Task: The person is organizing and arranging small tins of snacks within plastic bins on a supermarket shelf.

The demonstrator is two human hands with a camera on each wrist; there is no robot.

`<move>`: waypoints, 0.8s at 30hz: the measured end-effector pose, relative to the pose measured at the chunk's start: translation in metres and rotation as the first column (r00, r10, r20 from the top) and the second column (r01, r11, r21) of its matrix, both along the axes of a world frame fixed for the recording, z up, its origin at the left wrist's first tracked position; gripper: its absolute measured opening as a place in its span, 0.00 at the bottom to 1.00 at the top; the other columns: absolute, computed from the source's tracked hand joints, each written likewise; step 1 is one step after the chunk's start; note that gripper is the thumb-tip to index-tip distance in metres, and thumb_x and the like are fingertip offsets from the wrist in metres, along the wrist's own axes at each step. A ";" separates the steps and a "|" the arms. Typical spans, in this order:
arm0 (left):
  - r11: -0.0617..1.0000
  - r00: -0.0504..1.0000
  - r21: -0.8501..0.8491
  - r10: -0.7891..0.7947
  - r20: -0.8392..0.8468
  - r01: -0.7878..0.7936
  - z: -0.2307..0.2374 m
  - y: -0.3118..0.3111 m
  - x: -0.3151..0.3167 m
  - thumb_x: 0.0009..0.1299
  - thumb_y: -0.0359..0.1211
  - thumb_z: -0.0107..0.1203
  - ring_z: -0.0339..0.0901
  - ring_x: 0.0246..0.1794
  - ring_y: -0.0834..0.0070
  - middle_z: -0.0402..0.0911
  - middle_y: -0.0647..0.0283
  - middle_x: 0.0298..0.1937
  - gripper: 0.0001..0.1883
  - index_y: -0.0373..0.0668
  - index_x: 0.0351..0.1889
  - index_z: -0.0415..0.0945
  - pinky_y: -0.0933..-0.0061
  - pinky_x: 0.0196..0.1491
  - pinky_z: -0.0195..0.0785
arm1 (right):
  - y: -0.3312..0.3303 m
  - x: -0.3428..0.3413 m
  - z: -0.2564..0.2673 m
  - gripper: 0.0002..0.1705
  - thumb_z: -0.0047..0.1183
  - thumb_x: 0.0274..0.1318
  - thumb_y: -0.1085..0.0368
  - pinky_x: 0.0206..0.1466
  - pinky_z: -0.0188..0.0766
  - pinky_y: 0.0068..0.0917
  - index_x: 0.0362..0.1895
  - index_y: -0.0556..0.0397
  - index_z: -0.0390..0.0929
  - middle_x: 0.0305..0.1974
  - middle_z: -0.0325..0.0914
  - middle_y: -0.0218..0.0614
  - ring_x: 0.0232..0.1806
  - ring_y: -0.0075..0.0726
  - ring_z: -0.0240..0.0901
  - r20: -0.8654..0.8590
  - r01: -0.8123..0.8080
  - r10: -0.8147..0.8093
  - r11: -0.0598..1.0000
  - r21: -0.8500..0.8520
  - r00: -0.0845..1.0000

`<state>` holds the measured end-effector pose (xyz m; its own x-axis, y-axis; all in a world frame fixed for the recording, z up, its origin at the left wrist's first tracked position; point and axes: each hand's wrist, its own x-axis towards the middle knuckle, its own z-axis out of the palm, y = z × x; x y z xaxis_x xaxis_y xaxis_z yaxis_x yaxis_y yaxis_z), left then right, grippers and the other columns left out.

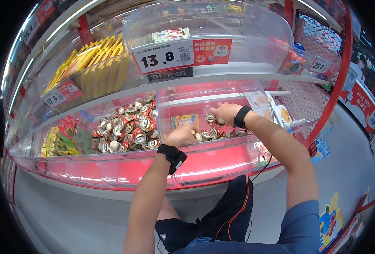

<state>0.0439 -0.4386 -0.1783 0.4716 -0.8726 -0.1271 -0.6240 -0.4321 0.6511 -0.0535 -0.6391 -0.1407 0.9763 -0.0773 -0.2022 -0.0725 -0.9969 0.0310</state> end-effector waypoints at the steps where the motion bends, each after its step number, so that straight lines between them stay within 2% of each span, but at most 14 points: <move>1: 1.000 1.000 -0.018 -0.013 0.012 0.013 -0.002 0.001 0.000 0.49 0.32 0.67 0.81 0.37 0.62 0.83 0.53 0.34 0.18 0.38 0.38 0.81 0.65 0.41 0.73 | 0.000 -0.003 0.002 0.47 0.61 0.38 0.71 0.52 0.72 0.48 0.67 0.36 0.58 0.51 0.67 0.53 0.52 0.61 0.70 -0.015 -0.010 0.010 1.000 -0.016 1.000; 3: 0.997 0.998 -0.054 -0.044 0.043 0.046 -0.002 0.001 0.004 0.48 0.33 0.68 0.80 0.34 0.66 0.82 0.55 0.32 0.19 0.37 0.38 0.80 0.69 0.38 0.72 | 0.001 -0.005 0.008 0.47 0.60 0.41 0.69 0.54 0.71 0.47 0.68 0.35 0.57 0.51 0.68 0.53 0.53 0.60 0.69 -0.060 -0.017 0.019 1.000 0.020 0.998; 4: 0.997 1.000 -0.070 -0.012 0.015 0.013 -0.002 0.002 0.004 0.47 0.31 0.69 0.80 0.35 0.66 0.82 0.55 0.32 0.19 0.37 0.38 0.79 0.68 0.39 0.72 | 0.002 -0.007 0.012 0.46 0.59 0.42 0.68 0.54 0.71 0.47 0.69 0.34 0.57 0.51 0.68 0.53 0.54 0.60 0.69 -0.082 -0.017 0.021 0.999 0.040 0.996; 6: 0.994 0.998 -0.096 0.050 -0.036 -0.054 -0.002 0.003 0.003 0.45 0.29 0.69 0.81 0.36 0.64 0.82 0.55 0.33 0.19 0.36 0.37 0.79 0.68 0.40 0.72 | 0.006 -0.009 0.017 0.44 0.59 0.42 0.67 0.54 0.70 0.47 0.68 0.37 0.58 0.50 0.69 0.53 0.53 0.59 0.70 -0.056 -0.008 0.011 0.998 0.056 0.998; 9: 0.985 0.996 -0.159 0.070 0.049 -0.062 0.003 0.005 -0.001 0.45 0.26 0.69 0.80 0.39 0.63 0.82 0.53 0.36 0.21 0.36 0.38 0.78 0.67 0.41 0.73 | 0.006 -0.012 0.023 0.40 0.59 0.42 0.67 0.55 0.70 0.46 0.65 0.41 0.62 0.51 0.70 0.49 0.54 0.57 0.69 0.007 -0.019 0.019 1.000 0.025 1.000; 12: 0.941 0.992 -0.318 0.125 0.017 -0.113 0.009 0.010 -0.009 0.49 0.24 0.66 0.77 0.45 0.52 0.80 0.47 0.38 0.21 0.36 0.43 0.75 0.58 0.47 0.70 | 0.005 -0.013 0.025 0.36 0.59 0.44 0.65 0.55 0.69 0.45 0.62 0.45 0.66 0.52 0.70 0.46 0.55 0.54 0.69 0.161 -0.135 0.125 0.990 0.050 0.979; 13: 0.917 0.987 -0.382 0.149 0.058 -0.116 0.008 0.010 -0.011 0.51 0.24 0.65 0.76 0.46 0.52 0.79 0.48 0.40 0.21 0.36 0.44 0.74 0.58 0.48 0.69 | 0.005 -0.013 0.025 0.34 0.59 0.45 0.63 0.55 0.68 0.45 0.61 0.46 0.67 0.52 0.70 0.45 0.55 0.53 0.69 0.229 -0.191 0.171 0.979 0.067 0.958; 15: 0.854 0.968 -0.508 0.207 0.140 -0.110 0.008 0.009 -0.014 0.54 0.24 0.63 0.73 0.49 0.52 0.77 0.50 0.42 0.21 0.38 0.47 0.72 0.57 0.51 0.67 | 0.012 -0.012 0.026 0.33 0.60 0.46 0.61 0.56 0.68 0.44 0.60 0.46 0.68 0.53 0.70 0.44 0.55 0.52 0.68 0.161 -0.198 0.185 0.978 0.068 0.969; 18: 0.648 0.905 -0.759 0.285 0.316 0.061 0.015 0.015 -0.023 0.55 0.24 0.64 0.74 0.46 0.56 0.76 0.53 0.45 0.22 0.40 0.49 0.72 0.61 0.49 0.69 | 0.034 -0.013 0.027 0.33 0.60 0.45 0.60 0.54 0.69 0.44 0.60 0.41 0.70 0.53 0.70 0.42 0.55 0.51 0.68 0.091 -0.282 0.276 0.958 0.059 0.957; 21: 0.543 0.883 -0.814 0.256 0.394 0.206 0.039 0.042 -0.041 0.56 0.23 0.62 0.73 0.48 0.57 0.74 0.54 0.48 0.22 0.40 0.50 0.72 0.61 0.50 0.69 | 0.055 -0.015 0.026 0.37 0.62 0.43 0.58 0.57 0.68 0.44 0.62 0.32 0.69 0.59 0.67 0.35 0.54 0.52 0.66 0.040 -0.358 0.358 0.934 0.003 0.933; 23: 0.514 0.796 -0.805 0.333 0.505 0.295 0.049 0.074 -0.050 0.54 0.22 0.63 0.73 0.49 0.57 0.73 0.53 0.49 0.24 0.38 0.50 0.73 0.63 0.50 0.69 | 0.059 -0.008 0.029 0.38 0.62 0.42 0.61 0.56 0.69 0.43 0.62 0.31 0.69 0.61 0.66 0.36 0.57 0.52 0.66 -0.012 -0.400 0.404 0.909 0.120 0.915; 24: 0.514 0.751 -0.794 0.369 0.547 0.326 0.052 0.093 -0.049 0.53 0.21 0.64 0.73 0.49 0.57 0.74 0.53 0.49 0.24 0.38 0.50 0.73 0.63 0.49 0.70 | 0.053 -0.004 0.022 0.39 0.60 0.41 0.65 0.57 0.69 0.41 0.63 0.31 0.68 0.62 0.65 0.36 0.59 0.51 0.65 -0.002 -0.461 0.473 0.859 0.222 0.881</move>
